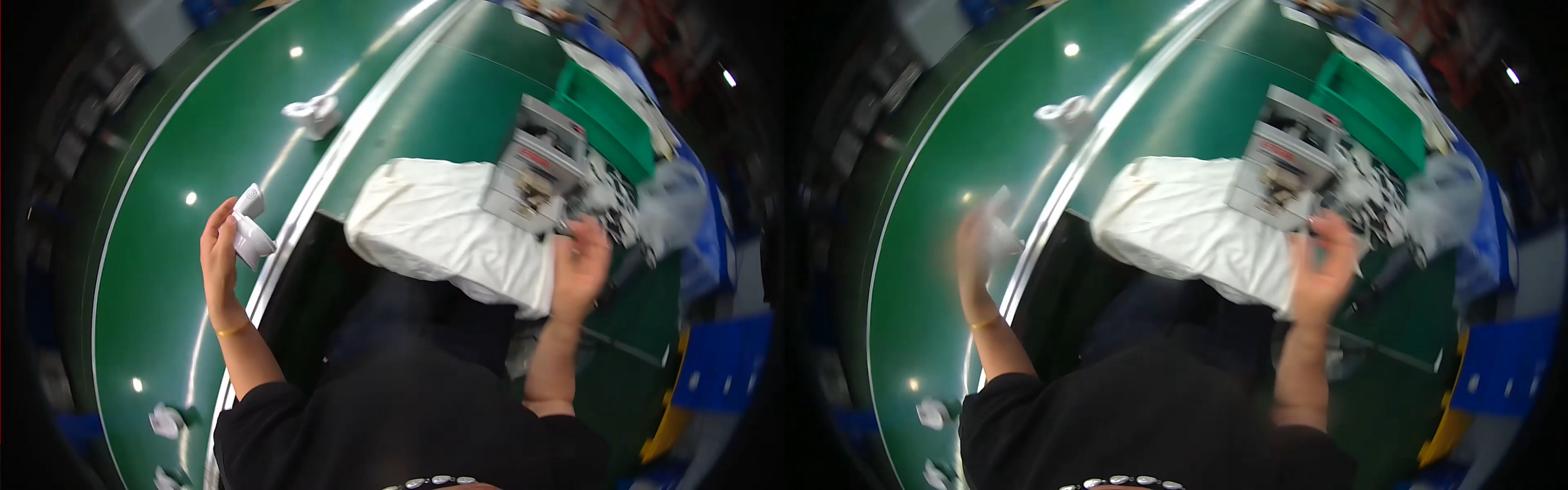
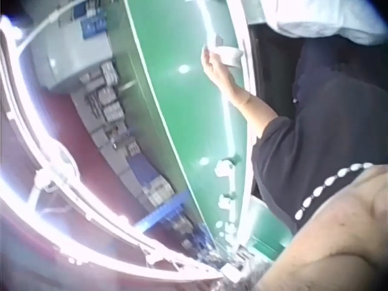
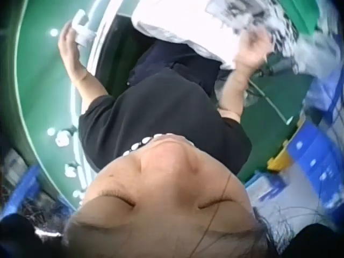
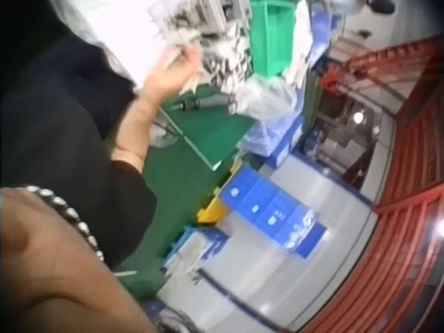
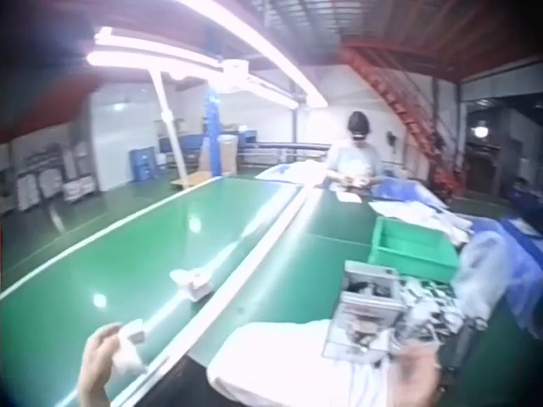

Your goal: Assemble small electronic components by driving screws into white plastic housings using an electric screwdriver.

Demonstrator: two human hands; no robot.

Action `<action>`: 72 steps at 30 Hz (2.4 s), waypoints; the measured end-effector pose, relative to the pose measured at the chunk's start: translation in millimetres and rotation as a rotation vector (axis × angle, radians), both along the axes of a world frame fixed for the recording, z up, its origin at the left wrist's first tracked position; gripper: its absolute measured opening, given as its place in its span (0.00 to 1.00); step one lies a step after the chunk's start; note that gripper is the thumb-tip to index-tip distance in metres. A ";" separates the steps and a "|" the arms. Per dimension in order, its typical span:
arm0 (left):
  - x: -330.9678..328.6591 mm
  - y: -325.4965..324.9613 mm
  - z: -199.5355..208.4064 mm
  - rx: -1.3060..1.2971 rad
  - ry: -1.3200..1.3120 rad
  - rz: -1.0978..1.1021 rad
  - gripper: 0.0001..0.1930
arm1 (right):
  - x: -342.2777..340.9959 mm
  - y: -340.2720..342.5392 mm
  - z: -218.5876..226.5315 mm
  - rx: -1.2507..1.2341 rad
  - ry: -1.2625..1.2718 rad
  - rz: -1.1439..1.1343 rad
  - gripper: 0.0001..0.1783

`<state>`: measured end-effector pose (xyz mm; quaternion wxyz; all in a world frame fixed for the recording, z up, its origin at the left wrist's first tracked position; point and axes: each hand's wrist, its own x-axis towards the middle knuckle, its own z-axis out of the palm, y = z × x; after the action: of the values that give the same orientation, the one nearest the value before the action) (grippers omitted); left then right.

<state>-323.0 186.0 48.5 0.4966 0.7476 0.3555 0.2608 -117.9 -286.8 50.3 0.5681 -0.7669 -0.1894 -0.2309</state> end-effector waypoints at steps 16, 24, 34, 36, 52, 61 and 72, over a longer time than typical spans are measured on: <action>114.8 -284.1 2.9 -0.003 -0.367 -1.143 0.41 | -48.5 -11.1 11.1 0.470 0.806 0.488 0.32; 119.1 -284.6 -19.1 0.225 -0.461 -1.292 0.58 | 10.3 -53.1 7.3 -0.147 0.481 0.147 0.17; 123.2 -286.0 -22.3 -0.046 -0.458 -1.264 0.70 | 142.8 -122.5 -13.8 -1.084 0.404 -0.698 0.23; 124.2 -285.5 -23.6 -0.040 -0.470 -1.275 0.70 | 147.4 -131.3 -22.4 -1.083 0.357 -0.682 0.23; 112.2 -281.5 -26.0 0.040 -0.456 -1.281 0.71 | 154.7 -131.7 -32.1 -1.177 0.164 -0.501 0.14; 105.1 -273.6 -34.0 0.034 -0.429 -1.245 0.71 | 65.4 -98.6 40.0 -0.349 0.174 -0.339 0.29; 102.5 -280.7 -31.9 -0.016 -0.450 -1.212 0.67 | -81.5 -2.7 42.5 0.040 0.621 0.444 0.14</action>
<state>-220.5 -94.7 16.6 0.6237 0.7392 -0.2406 0.0821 -199.5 -289.5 92.8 0.6494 -0.7295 -0.1650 0.1376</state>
